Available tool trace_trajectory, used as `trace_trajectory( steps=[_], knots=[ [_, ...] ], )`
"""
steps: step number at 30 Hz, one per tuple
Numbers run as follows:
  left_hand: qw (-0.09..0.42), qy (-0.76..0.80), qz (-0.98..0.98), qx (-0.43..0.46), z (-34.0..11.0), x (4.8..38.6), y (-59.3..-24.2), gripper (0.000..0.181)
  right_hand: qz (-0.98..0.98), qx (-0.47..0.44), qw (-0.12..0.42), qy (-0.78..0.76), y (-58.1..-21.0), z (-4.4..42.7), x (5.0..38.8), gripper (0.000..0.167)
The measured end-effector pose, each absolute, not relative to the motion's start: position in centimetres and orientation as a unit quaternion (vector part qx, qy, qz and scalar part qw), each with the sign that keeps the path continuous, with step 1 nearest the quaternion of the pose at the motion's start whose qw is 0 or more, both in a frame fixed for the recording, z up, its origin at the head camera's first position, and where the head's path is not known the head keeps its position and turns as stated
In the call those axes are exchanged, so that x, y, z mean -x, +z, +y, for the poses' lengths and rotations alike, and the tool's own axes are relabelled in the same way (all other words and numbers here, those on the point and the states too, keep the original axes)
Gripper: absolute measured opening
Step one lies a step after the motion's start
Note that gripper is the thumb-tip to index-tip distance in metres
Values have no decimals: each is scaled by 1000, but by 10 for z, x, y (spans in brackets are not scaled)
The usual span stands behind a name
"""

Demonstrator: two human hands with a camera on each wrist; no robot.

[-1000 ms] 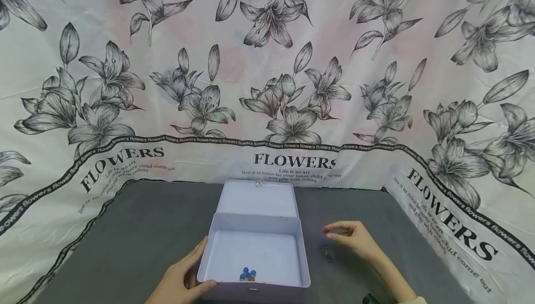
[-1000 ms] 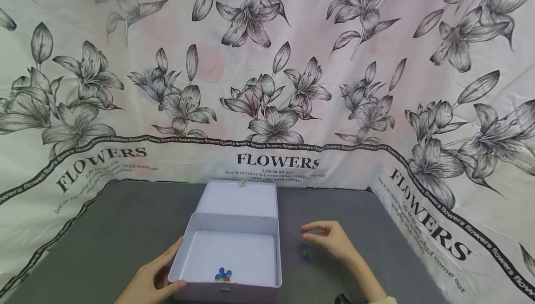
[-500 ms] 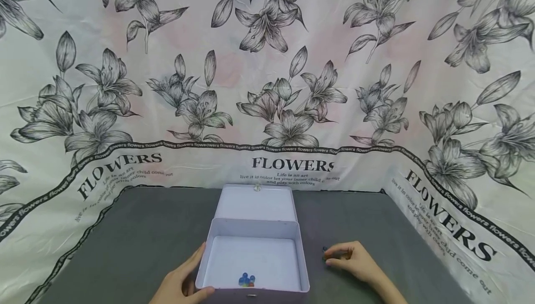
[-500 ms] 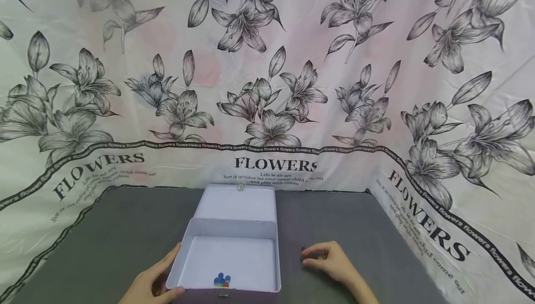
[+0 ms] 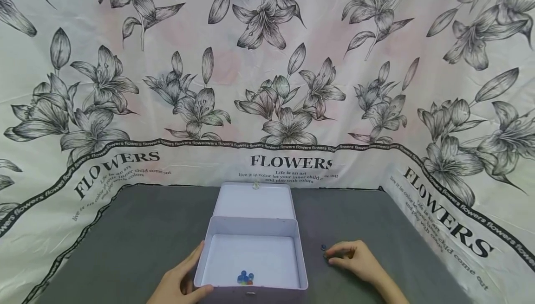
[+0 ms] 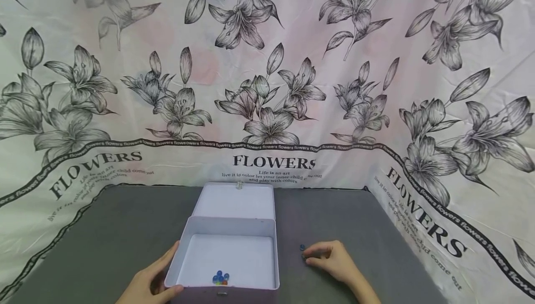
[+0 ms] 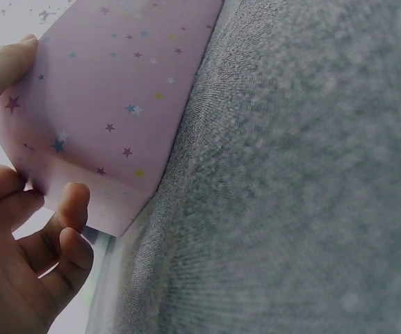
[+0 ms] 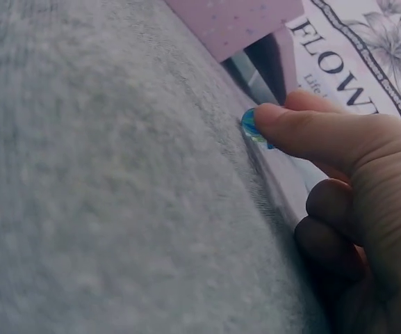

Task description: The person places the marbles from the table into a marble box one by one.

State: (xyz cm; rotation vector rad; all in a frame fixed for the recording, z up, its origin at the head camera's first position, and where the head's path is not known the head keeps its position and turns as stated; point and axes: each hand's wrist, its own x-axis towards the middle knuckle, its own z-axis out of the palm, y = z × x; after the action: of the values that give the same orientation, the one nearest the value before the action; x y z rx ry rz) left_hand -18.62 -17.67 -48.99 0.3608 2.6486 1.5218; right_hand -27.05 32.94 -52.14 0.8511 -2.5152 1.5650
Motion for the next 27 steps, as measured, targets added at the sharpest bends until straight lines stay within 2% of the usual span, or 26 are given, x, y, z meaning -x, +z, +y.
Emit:
trace_trajectory(
  steps=[17,27],
  knots=[
    [30,491,863,-118,-177,188,-489,96,-827,-305,76,466,-522,326,272,12],
    [30,495,860,-121,-177,186,-492,96,-824,-272,59,494,-517,323,274,11]
  ],
)
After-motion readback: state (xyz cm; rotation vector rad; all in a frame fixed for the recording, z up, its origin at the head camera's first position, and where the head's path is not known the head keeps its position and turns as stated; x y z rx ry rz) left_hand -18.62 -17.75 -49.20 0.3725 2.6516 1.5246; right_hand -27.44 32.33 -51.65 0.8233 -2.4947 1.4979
